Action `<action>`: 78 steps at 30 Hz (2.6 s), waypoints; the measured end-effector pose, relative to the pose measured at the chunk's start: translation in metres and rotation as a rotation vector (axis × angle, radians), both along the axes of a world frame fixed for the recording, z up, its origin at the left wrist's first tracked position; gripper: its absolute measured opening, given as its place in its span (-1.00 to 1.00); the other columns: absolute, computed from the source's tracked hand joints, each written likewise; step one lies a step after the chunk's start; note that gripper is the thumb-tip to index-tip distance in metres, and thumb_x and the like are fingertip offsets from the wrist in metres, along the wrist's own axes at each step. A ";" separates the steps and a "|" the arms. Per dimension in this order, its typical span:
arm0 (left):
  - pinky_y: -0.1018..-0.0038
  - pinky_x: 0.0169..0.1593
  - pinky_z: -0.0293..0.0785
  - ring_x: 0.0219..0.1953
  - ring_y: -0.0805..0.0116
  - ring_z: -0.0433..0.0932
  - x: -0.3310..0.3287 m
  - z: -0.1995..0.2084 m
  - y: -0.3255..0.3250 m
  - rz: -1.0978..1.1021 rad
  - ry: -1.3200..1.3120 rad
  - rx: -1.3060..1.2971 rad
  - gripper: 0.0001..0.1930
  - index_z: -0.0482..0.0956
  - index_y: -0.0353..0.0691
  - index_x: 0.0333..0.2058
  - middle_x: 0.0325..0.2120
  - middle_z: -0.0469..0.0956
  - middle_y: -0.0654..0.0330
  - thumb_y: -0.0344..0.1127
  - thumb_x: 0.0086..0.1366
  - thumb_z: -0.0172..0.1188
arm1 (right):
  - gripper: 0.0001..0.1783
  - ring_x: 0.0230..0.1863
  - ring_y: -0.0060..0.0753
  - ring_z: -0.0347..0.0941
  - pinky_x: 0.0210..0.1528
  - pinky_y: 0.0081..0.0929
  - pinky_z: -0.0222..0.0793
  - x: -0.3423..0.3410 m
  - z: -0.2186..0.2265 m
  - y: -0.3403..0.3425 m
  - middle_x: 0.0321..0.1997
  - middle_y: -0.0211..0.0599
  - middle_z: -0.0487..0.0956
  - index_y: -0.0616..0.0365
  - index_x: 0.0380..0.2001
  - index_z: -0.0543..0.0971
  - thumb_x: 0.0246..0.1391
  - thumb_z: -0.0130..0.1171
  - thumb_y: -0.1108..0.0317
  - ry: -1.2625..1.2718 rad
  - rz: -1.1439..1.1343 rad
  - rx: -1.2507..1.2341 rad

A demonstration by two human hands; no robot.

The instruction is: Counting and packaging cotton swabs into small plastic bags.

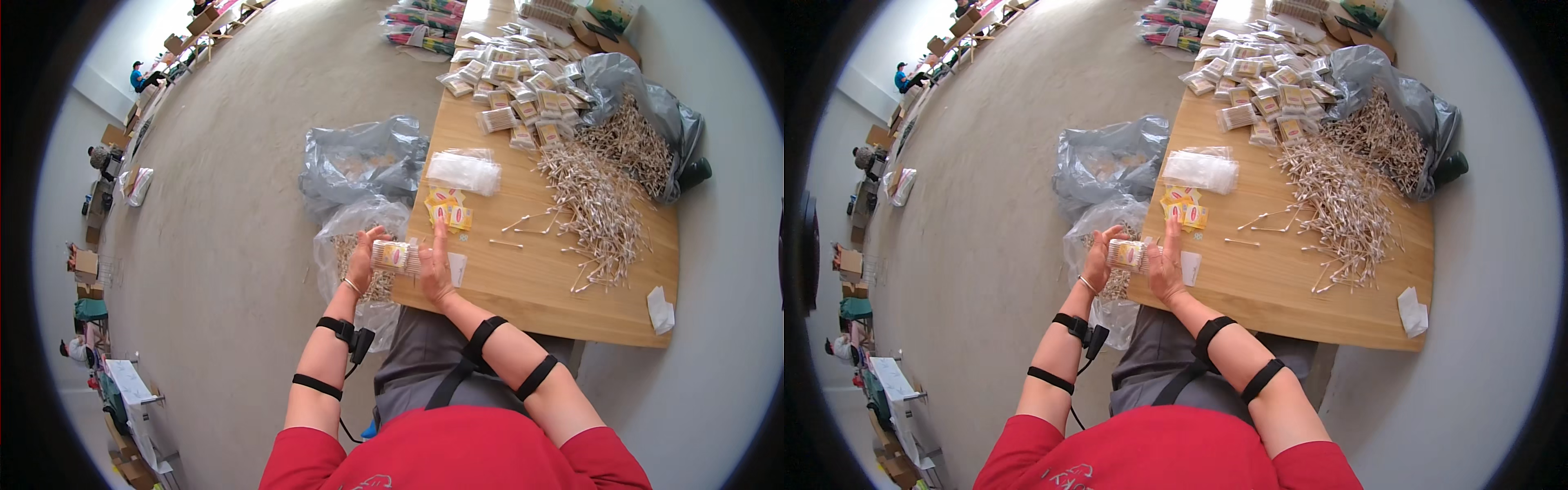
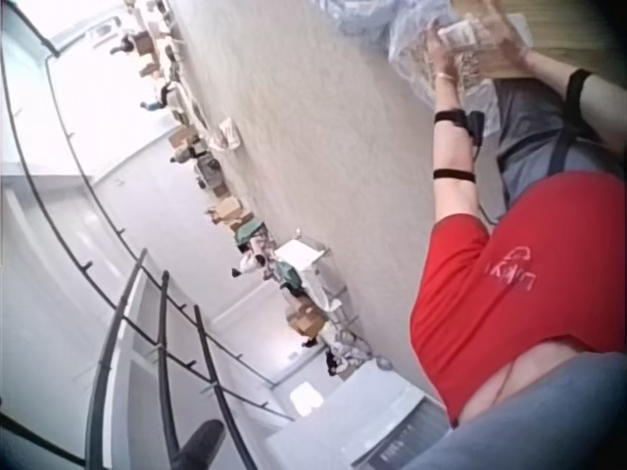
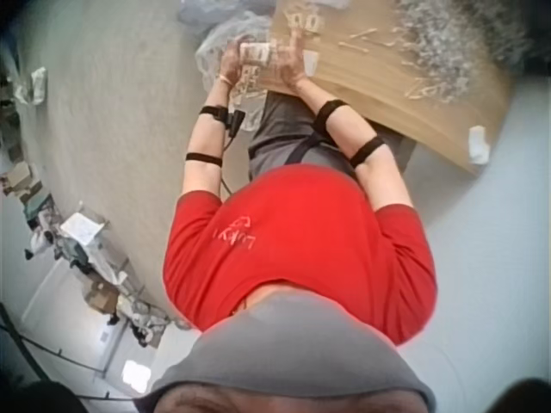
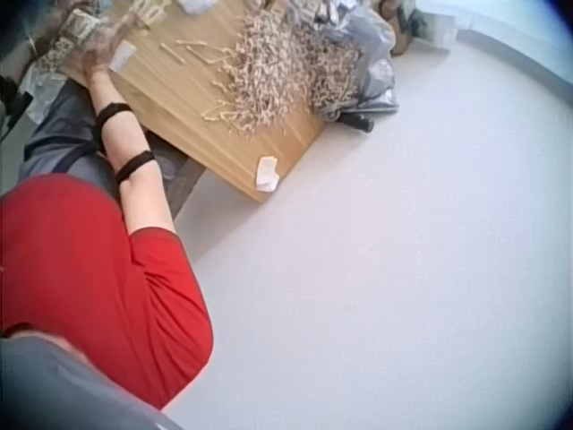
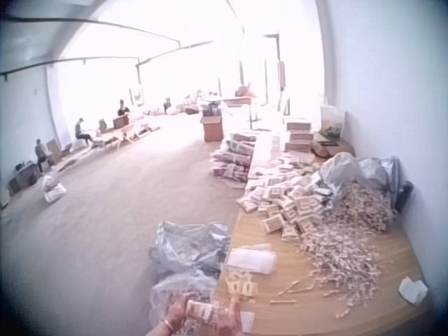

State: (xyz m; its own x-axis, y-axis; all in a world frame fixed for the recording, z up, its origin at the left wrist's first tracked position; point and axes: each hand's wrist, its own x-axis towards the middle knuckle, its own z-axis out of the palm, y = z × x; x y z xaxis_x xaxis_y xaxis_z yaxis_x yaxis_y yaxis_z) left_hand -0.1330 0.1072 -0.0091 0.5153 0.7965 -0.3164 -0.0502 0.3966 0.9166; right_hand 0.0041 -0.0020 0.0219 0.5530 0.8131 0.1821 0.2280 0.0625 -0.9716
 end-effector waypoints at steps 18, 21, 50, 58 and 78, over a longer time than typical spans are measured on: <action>0.39 0.12 0.30 0.02 0.30 0.41 0.000 0.002 -0.003 -0.114 -0.051 -0.032 -0.31 0.25 -0.23 0.15 -0.01 0.43 0.06 0.24 0.36 -0.41 | -0.30 0.42 0.09 -0.24 0.39 -0.18 -0.35 -0.047 -0.008 0.033 0.37 0.15 -0.04 0.41 0.24 0.03 0.20 -0.20 0.09 -0.050 0.040 0.012; 0.40 0.12 0.28 0.03 0.29 0.40 0.004 -0.004 -0.003 -0.111 -0.004 0.022 -0.37 0.26 -0.23 0.15 -0.02 0.43 0.07 0.17 0.39 -0.37 | -0.39 0.40 0.11 -0.19 0.39 -0.14 -0.30 -0.046 -0.013 0.034 0.34 0.15 0.01 0.38 0.21 0.09 0.14 -0.15 0.29 -0.153 0.044 -0.016; 0.57 -0.31 0.44 -0.37 0.51 0.52 0.017 0.012 -0.048 0.535 -0.144 -0.296 -0.71 0.57 -0.28 -0.23 -0.36 0.59 0.25 -0.25 0.12 0.33 | -0.55 0.35 0.03 -0.03 0.39 -0.13 -0.33 -0.040 -0.012 0.033 0.23 0.14 0.24 0.25 0.10 0.32 0.20 -0.24 0.29 -0.125 0.134 -0.147; 0.51 -0.32 0.51 -0.33 0.48 0.55 0.030 -0.005 -0.056 0.479 -0.010 -0.230 -0.78 0.55 -0.21 -0.17 -0.29 0.58 0.28 -0.31 0.23 0.20 | -0.58 0.36 0.05 -0.05 0.39 -0.13 -0.34 -0.039 -0.017 0.036 0.20 0.11 0.29 0.20 0.09 0.36 0.20 -0.20 0.30 -0.144 0.163 -0.112; 0.54 -0.32 0.50 -0.36 0.50 0.54 0.027 0.001 -0.054 0.544 -0.016 -0.244 -0.76 0.56 -0.28 -0.22 -0.34 0.58 0.24 -0.34 0.14 0.30 | -0.59 0.19 -0.05 0.18 0.34 -0.10 -0.24 -0.040 -0.012 0.036 -0.04 -0.07 0.44 0.25 0.08 0.32 0.21 -0.19 0.30 -0.154 0.155 -0.089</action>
